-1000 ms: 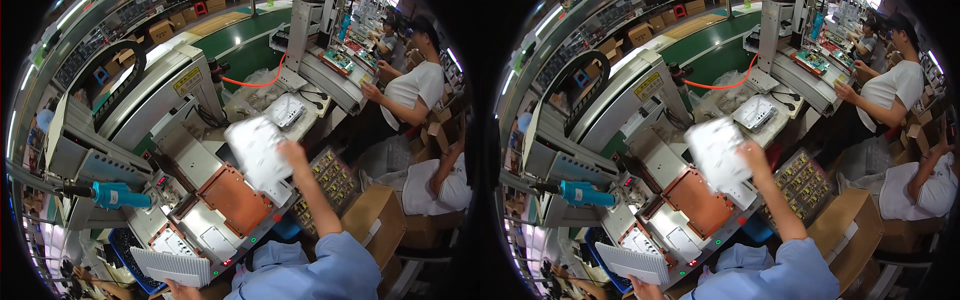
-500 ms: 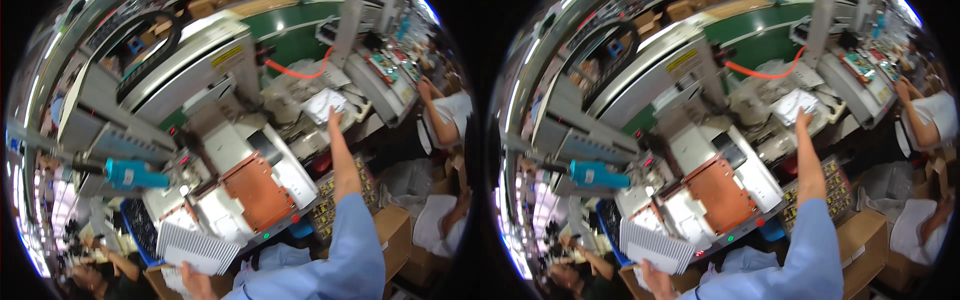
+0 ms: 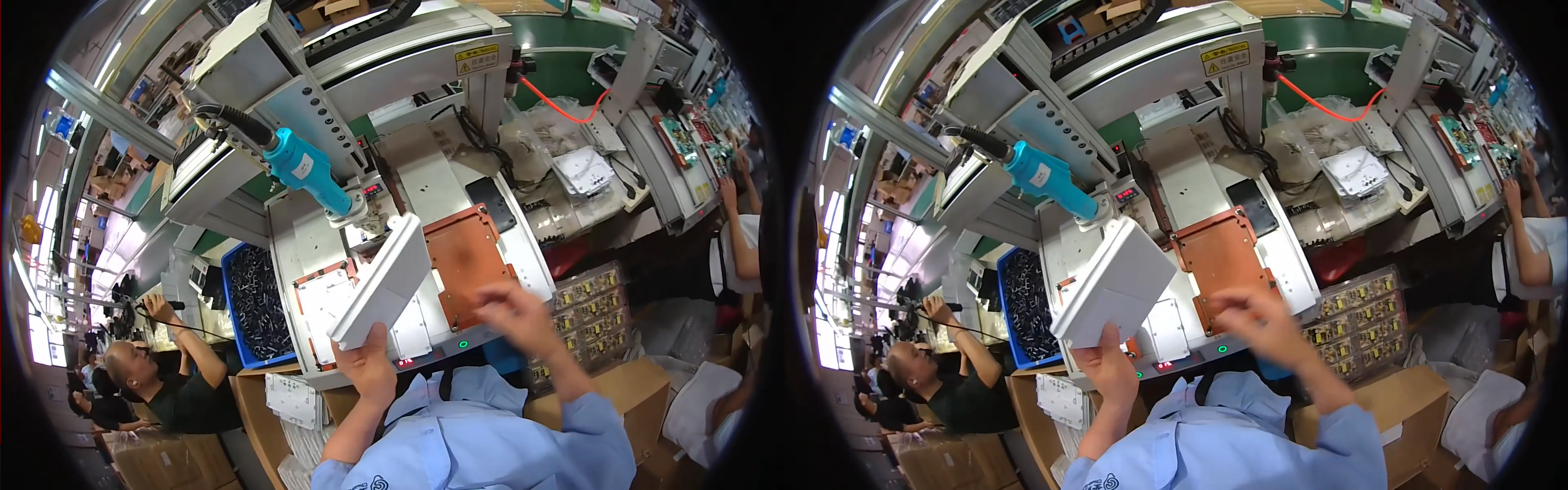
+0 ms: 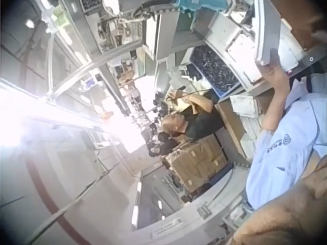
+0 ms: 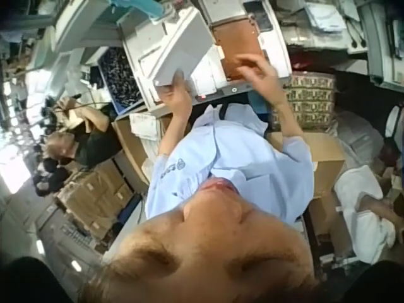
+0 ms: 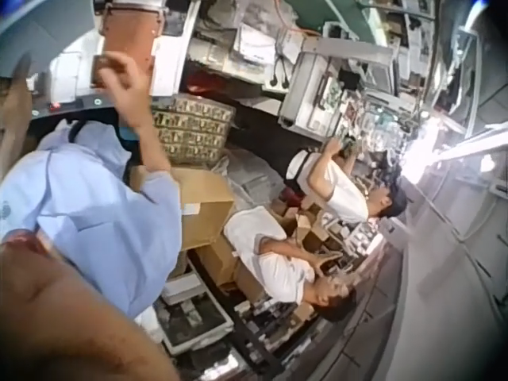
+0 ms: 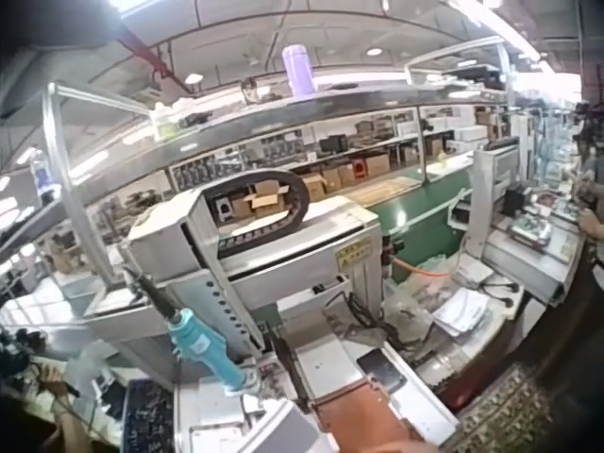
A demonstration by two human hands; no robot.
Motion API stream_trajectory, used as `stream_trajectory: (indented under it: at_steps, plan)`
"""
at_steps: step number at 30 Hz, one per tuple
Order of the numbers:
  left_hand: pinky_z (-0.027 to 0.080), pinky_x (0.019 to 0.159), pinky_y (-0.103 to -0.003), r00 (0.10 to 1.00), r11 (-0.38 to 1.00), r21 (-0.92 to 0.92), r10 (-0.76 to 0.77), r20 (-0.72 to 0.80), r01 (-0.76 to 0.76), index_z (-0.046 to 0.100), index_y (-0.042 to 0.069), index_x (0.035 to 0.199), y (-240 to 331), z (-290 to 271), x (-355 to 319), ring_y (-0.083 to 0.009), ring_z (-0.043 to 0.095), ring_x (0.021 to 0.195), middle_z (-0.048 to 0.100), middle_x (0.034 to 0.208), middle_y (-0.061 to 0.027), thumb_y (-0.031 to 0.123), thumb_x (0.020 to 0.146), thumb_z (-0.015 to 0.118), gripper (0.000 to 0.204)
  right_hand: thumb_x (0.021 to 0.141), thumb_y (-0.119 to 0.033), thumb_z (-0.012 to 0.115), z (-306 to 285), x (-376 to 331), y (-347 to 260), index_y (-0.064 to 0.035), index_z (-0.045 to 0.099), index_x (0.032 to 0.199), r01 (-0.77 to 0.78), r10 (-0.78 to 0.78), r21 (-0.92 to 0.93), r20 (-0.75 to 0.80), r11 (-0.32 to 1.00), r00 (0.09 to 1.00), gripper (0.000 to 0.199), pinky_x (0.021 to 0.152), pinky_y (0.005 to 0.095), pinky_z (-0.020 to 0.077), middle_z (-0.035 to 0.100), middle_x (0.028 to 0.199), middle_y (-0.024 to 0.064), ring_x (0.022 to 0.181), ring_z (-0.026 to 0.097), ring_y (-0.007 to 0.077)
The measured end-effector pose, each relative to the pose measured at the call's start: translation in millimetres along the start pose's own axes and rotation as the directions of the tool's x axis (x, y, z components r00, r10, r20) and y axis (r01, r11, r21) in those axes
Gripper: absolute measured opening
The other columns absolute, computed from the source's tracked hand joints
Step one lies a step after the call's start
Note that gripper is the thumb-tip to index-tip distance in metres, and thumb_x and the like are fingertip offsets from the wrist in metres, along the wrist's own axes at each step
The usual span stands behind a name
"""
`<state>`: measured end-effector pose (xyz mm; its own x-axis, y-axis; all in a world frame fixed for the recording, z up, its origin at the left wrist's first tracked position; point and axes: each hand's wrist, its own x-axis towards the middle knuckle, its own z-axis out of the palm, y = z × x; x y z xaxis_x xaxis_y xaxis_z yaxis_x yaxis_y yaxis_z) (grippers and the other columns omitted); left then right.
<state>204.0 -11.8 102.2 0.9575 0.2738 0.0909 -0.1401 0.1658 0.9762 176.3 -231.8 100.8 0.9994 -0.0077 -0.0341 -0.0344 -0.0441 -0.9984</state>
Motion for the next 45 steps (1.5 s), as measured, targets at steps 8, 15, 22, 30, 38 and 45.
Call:
stream_trajectory:
  at_steps: [8,15,22,30,38,45]
  plan:
    - [0.035,0.103,-0.036,0.919,0.97,-0.179,-0.086,0.385,0.166,0.025,0.003,0.141,20.6,20.5,-30.2,-0.0194,0.039,0.125,0.036,0.139,-0.0129,0.01,0.091,0.056,0.059,0.072,-0.007,0.073,85.9,-12.5,-32.6,-0.0008,0.046,0.13,0.451,-0.561,-0.458,-0.133,0.766,0.817,0.064,0.092,0.039,0.0452,0.048,0.127,0.0171,0.114,0.051,0.035]
    - [0.031,0.107,-0.042,0.486,0.94,0.123,0.049,0.873,-0.317,0.019,0.005,0.148,2.7,36.9,-13.6,-0.0291,0.023,0.14,0.026,0.151,-0.0144,0.02,0.09,0.058,0.071,0.091,-0.012,0.057,41.6,-12.4,-11.0,0.0031,0.054,0.115,0.058,-0.104,-0.113,-0.457,0.992,0.883,0.028,0.076,0.0266,0.0482,0.062,0.101,0.0085,0.092,0.058,0.0138]
    - [0.033,0.104,-0.045,0.352,0.739,0.189,0.069,0.933,-0.647,0.03,0.007,0.144,-75.3,87.2,6.1,-0.0362,0.037,0.129,0.045,0.133,-0.0193,0.013,0.083,0.064,0.07,0.095,-0.015,0.053,-29.9,29.1,62.7,0.0022,0.058,0.11,0.0,0.037,0.083,-0.442,0.997,0.896,0.024,0.073,0.0222,0.0447,0.061,0.091,0.0021,0.084,0.054,0.0064]
    - [0.028,0.105,-0.054,0.422,0.612,0.308,0.048,0.905,-0.729,0.03,0.007,0.143,-122.4,78.9,10.6,-0.0336,0.037,0.13,0.043,0.137,-0.0166,0.016,0.084,0.064,0.068,0.091,-0.018,0.061,-35.8,61.5,106.2,-0.0012,0.05,0.115,-0.153,0.154,0.033,-0.393,0.988,0.907,0.032,0.068,0.0227,0.0457,0.064,0.086,0.007,0.079,0.058,0.0088]
    - [0.029,0.103,-0.057,0.377,0.464,0.388,-0.121,0.918,-0.796,0.03,0.008,0.143,-135.0,73.6,9.4,-0.0298,0.038,0.132,0.043,0.14,-0.0122,0.023,0.086,0.063,0.067,0.083,-0.028,0.065,-42.4,63.3,130.1,0.0002,0.064,0.091,-0.045,-0.232,-0.727,-0.277,0.685,0.933,0.029,0.078,0.0411,0.0439,0.061,0.087,0.0174,0.085,0.054,0.0335]
    - [0.032,0.1,-0.059,0.377,0.3,0.412,-0.17,0.911,-0.861,0.036,0.006,0.139,-140.4,78.6,7.5,-0.0266,0.042,0.13,0.048,0.137,-0.0108,0.035,0.086,0.061,0.065,0.087,-0.027,0.059,-67.4,81.5,100.3,-0.0026,0.067,0.101,-0.104,-0.047,-0.724,-0.185,0.682,0.982,0.029,0.075,0.0382,0.0469,0.065,0.093,0.0161,0.086,0.061,0.0321]
